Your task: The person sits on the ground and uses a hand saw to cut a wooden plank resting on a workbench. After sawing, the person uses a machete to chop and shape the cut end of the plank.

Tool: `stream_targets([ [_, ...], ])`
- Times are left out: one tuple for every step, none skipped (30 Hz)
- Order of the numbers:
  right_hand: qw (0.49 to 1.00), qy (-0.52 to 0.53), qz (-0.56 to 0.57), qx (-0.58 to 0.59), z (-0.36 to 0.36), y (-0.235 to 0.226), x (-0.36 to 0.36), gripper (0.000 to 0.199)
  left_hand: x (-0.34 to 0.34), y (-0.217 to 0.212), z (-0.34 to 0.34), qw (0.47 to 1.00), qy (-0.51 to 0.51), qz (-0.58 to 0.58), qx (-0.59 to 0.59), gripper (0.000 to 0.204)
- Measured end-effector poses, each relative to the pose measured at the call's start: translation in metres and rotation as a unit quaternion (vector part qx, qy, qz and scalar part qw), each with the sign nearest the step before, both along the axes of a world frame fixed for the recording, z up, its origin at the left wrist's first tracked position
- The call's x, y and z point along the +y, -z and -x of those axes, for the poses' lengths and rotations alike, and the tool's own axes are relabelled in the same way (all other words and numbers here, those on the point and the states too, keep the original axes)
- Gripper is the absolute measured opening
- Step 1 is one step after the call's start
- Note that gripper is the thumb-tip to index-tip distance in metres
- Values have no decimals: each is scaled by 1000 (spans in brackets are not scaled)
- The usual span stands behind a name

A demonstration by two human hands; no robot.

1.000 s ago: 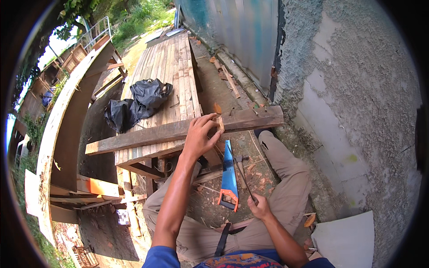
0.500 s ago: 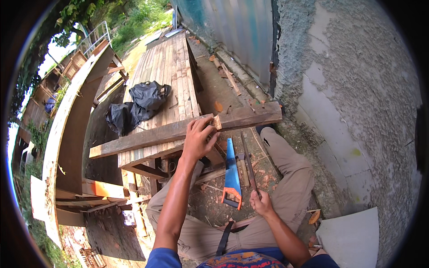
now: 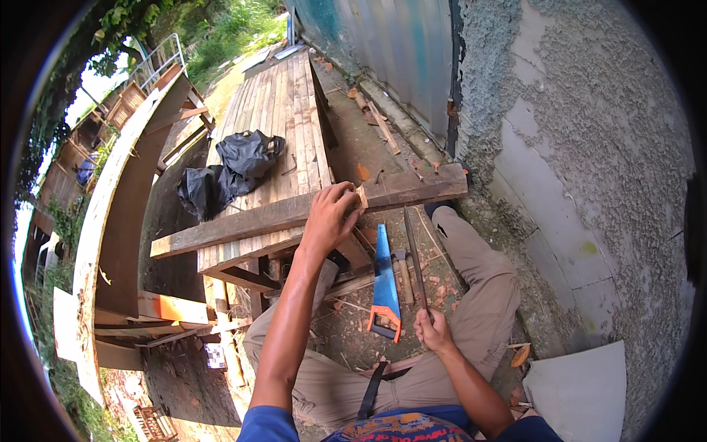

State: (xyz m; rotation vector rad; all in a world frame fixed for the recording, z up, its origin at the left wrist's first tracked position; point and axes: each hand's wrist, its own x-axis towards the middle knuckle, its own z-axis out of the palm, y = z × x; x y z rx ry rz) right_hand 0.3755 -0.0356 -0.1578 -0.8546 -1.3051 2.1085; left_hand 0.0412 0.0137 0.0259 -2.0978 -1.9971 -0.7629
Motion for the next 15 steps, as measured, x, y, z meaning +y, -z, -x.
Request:
stream_targets([
  [1000, 1, -1, -4, 0, 0, 0, 50, 0, -2, 1, 1000, 17, 6, 16, 31],
  [1000, 2, -1, -7, -1, -1, -1, 50, 0, -4, 1, 999, 33, 13, 32, 31],
  [1000, 4, -1, -10, 0, 0, -1, 50, -1, -5, -1, 1000, 17, 1, -13, 30],
  [1000, 7, 0, -6, 0, 0, -1, 51, -3, -4, -5, 998, 1, -10, -58, 29],
  [1000, 10, 1, -3, -1, 0, -1, 51, -3, -5, -8, 994, -15, -22, -102, 28],
  [1000, 11, 3, 0, 0, 0, -2, 51, -4, -4, -7, 994, -20, -23, -103, 27],
  [1000, 7, 6, 2, 0, -1, -2, 51, -5, -3, -6, 994, -24, -24, -103, 26],
  [1000, 4, 9, 5, 0, -1, -2, 51, -5, -1, -5, 994, -28, -25, -104, 25],
  [1000, 1, 11, 8, 0, -1, 0, 51, -5, 0, -4, 996, -12, -22, -81, 23],
  [1000, 0, 10, 10, 0, -2, 0, 51, -6, 0, -2, 998, 5, -19, -59, 22],
  [1000, 0, 10, 12, 0, -2, 0, 51, -6, 1, 0, 999, 22, -16, -37, 21],
  [1000, 1, 10, 13, 0, -2, 1, 50, -7, 1, -2, 999, 27, -26, -27, 19],
  [1000, 3, 10, 10, -1, -2, 1, 50, -8, 2, -4, 999, 32, -37, -18, 17],
  [1000, 5, 11, 7, -1, -2, 1, 50, -8, 2, -5, 998, 37, -48, -9, 15],
  [1000, 4, 13, 4, -1, -2, 1, 50, -8, 4, -2, 994, 11, -80, -76, 14],
])
